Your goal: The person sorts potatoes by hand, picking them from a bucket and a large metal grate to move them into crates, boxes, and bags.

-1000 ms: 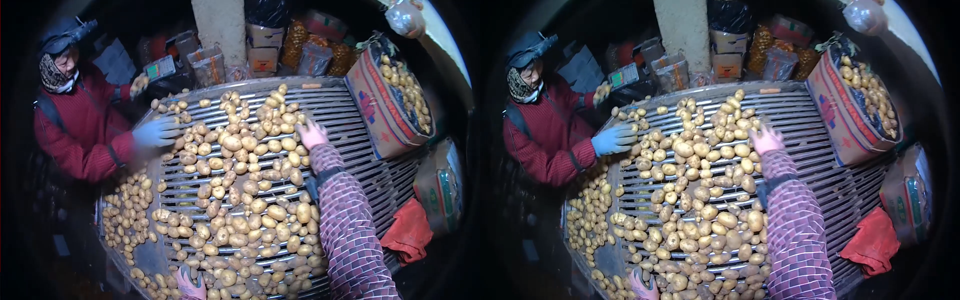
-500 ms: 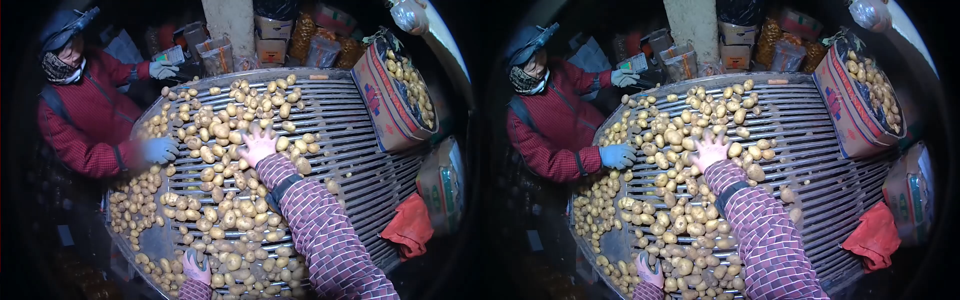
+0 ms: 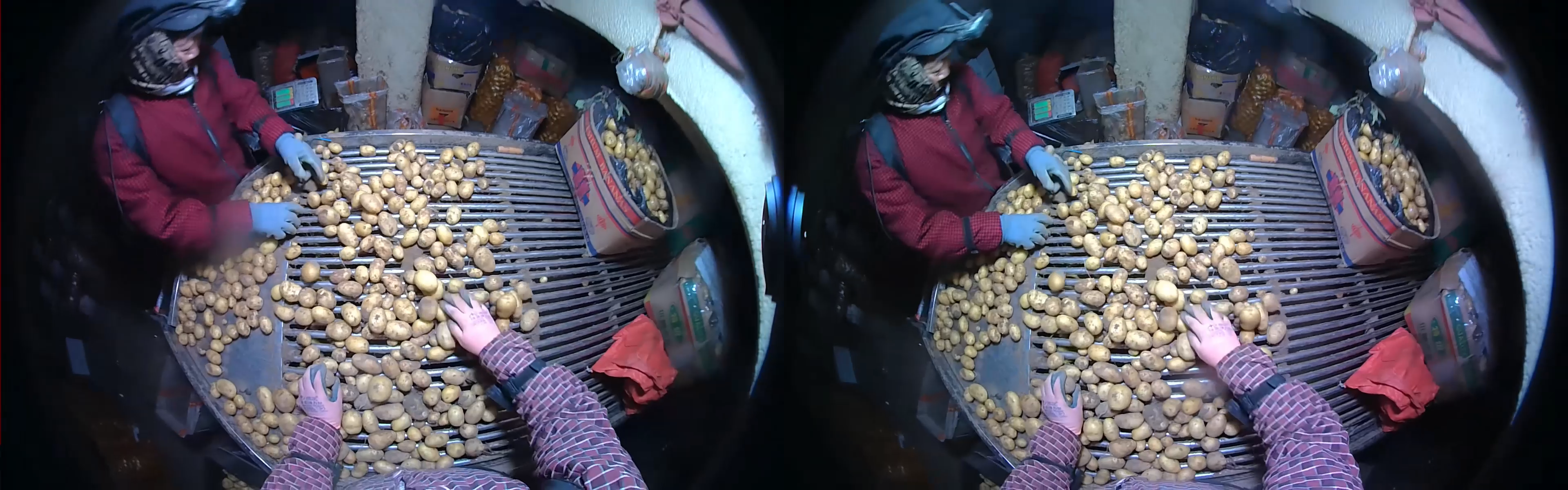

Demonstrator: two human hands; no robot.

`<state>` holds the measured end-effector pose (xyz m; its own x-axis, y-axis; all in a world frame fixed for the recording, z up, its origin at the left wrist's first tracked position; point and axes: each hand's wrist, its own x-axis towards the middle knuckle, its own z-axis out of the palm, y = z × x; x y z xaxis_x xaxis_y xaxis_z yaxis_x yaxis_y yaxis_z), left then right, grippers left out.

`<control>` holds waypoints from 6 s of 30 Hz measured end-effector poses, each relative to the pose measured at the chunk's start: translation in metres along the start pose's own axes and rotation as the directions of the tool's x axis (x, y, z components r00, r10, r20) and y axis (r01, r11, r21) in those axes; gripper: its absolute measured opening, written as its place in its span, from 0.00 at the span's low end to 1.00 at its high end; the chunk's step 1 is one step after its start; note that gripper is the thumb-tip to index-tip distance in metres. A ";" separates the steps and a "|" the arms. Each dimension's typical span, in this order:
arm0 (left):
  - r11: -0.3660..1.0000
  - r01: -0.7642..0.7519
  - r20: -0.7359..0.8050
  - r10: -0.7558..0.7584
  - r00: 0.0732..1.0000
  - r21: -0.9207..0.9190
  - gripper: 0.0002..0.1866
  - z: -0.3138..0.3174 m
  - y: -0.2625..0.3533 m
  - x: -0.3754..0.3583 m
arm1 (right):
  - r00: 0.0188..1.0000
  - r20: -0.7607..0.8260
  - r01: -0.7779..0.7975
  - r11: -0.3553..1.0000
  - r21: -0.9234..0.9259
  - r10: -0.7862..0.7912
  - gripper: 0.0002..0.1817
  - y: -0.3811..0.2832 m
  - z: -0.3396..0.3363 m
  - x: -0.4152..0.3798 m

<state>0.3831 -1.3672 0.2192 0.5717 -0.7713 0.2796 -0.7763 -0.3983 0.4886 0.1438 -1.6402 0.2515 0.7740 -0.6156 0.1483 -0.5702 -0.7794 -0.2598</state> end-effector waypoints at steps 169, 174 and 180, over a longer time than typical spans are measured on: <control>0.609 0.700 -0.395 -0.787 0.474 -0.372 0.37 -0.250 -0.426 -0.051 | 0.757 -0.089 -0.652 0.757 -0.031 0.648 0.47 -0.119 0.031 -0.234; 0.925 0.268 -0.003 -0.279 0.960 -0.271 0.36 -0.161 -0.265 -0.060 | 0.706 -0.022 -0.707 0.705 -0.055 0.707 0.47 -0.129 0.027 -0.229; 0.982 0.058 0.311 -0.114 0.944 0.181 0.43 -0.087 -0.164 -0.083 | 0.668 0.177 -0.681 0.690 -0.244 0.722 0.49 -0.142 0.007 -0.226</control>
<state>0.4855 -1.1947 0.1875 0.5449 -0.8370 -0.0490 -0.7769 -0.5260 0.3461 0.0514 -1.3896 0.2483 0.1543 -0.9539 -0.2576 -0.9880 -0.1471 -0.0471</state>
